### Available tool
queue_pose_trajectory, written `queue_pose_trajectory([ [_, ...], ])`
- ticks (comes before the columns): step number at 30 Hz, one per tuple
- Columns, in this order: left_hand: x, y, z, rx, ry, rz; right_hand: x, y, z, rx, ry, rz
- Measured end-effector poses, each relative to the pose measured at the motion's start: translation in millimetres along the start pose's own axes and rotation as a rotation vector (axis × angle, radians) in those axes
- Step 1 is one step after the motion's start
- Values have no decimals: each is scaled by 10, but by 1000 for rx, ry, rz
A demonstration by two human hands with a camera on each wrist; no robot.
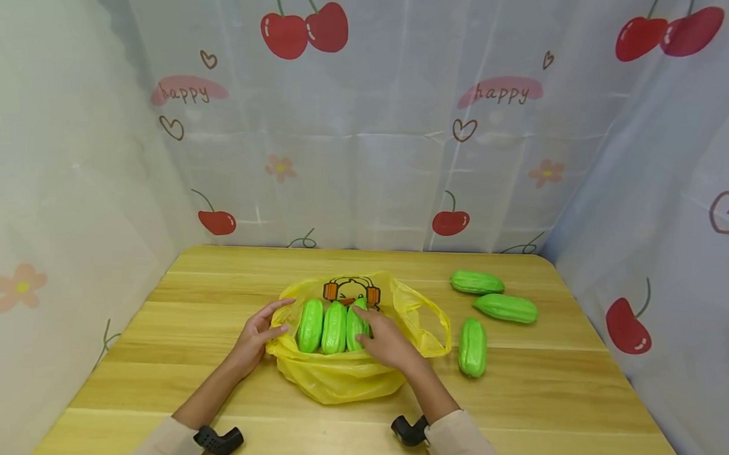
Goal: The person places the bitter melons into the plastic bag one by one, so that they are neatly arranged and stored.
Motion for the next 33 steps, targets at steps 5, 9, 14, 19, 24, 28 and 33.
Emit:
queue_pose_trajectory([
  [5,-8,13,5,-7,-3,-6,-11,14,-3,7,-5,-8],
  [9,-14,9,9,-1,-7,-12,-8,26,8,2,-10,-24],
  [14,-16,2,7,-3,-8,0,2,34,16,-4,-11,-23],
  [19,-13,-6,16,0,-14,4,2,36,19,-6,-22,-40],
  [24,-2,-9,21,-1,-11,-8,-3,32,0,-2,-31,-23],
  [28,-2,-11,16,8,-7,-15,-32,48,-15,3,-37,-2],
  [33,-1,-7,0,4,-8,-16,-104,135,-53,9,-55,-25],
])
Point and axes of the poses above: each hand's wrist, its own z-axis towards the middle knuckle, its own x-axis out of the palm, y = z × x, the point moved 3 cm from there along z, towards the middle knuckle, and after that the axes turned 11 degrees about y, right-handed, at the moved point
